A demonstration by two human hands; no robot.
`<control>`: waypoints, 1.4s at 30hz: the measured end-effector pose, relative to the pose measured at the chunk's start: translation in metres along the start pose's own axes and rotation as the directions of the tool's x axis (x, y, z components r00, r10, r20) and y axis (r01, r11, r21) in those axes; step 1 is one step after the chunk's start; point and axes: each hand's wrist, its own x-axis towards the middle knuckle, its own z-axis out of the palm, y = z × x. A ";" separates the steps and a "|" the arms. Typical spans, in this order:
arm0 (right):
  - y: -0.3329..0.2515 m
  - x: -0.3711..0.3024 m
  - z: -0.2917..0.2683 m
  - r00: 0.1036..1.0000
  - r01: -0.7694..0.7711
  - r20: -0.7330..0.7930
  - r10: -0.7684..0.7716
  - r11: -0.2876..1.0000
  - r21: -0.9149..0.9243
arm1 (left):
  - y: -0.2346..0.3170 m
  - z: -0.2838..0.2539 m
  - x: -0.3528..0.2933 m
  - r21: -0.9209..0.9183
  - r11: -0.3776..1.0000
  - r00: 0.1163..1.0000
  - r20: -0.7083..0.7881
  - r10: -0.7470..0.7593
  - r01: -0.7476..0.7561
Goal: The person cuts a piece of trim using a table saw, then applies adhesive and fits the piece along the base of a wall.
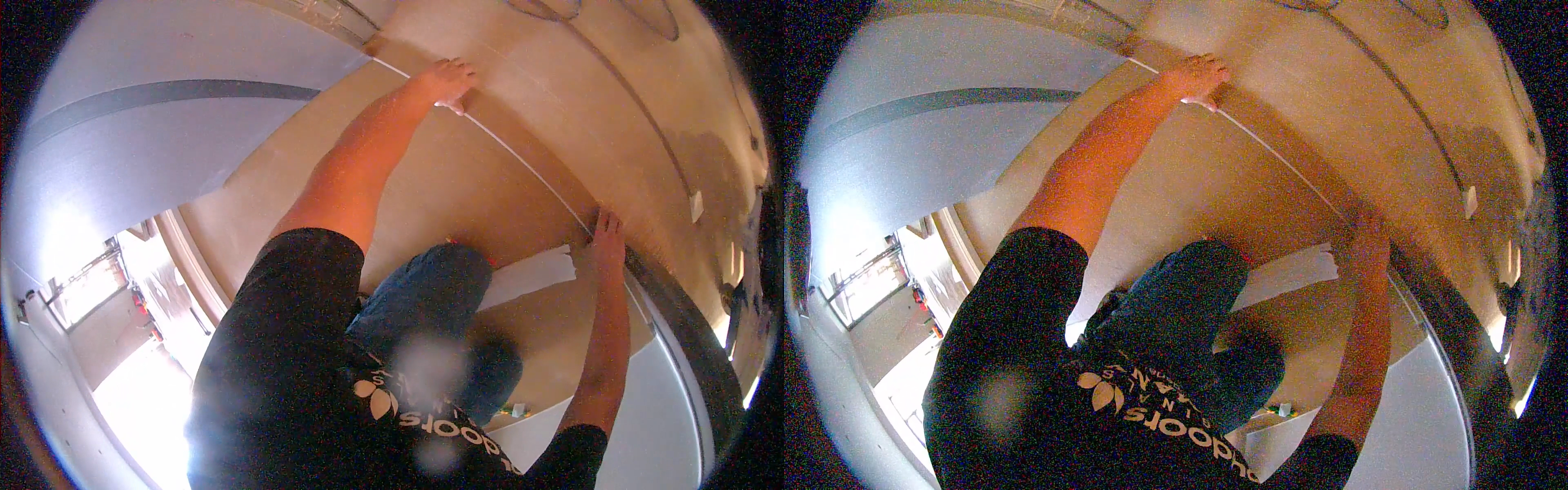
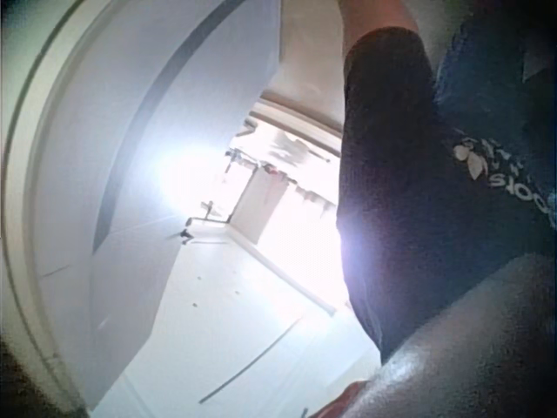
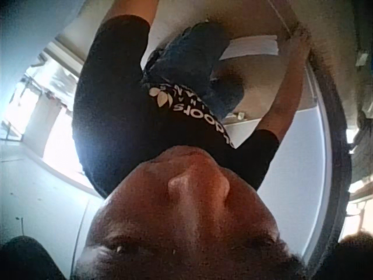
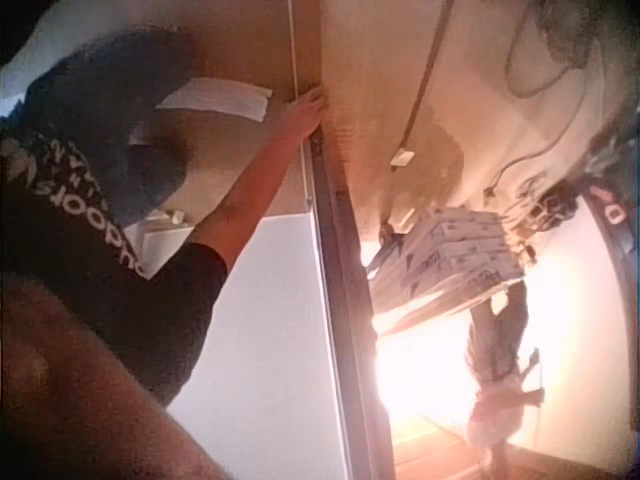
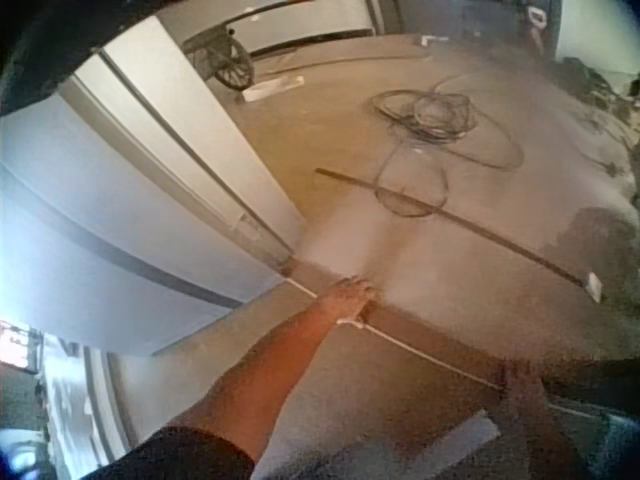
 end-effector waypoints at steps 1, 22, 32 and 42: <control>0.000 0.000 0.005 1.000 -0.009 0.009 0.009 1.000 -0.022 | -0.001 0.002 -0.001 0.001 1.000 1.000 0.011 0.003 -0.003; -0.012 0.029 0.005 0.993 0.011 -0.119 -0.014 1.000 -0.027 | -0.023 0.003 0.009 0.142 0.970 0.978 0.097 0.186 -0.198; 0.018 0.016 0.014 0.957 -0.026 -0.272 0.104 0.961 0.277 | 0.043 -0.041 0.020 0.232 0.937 0.952 0.222 0.211 -0.262; 0.020 -0.007 0.029 0.965 -0.036 -0.246 0.091 0.975 0.220 | 0.061 -0.052 0.021 0.232 0.966 0.952 0.303 0.038 -0.113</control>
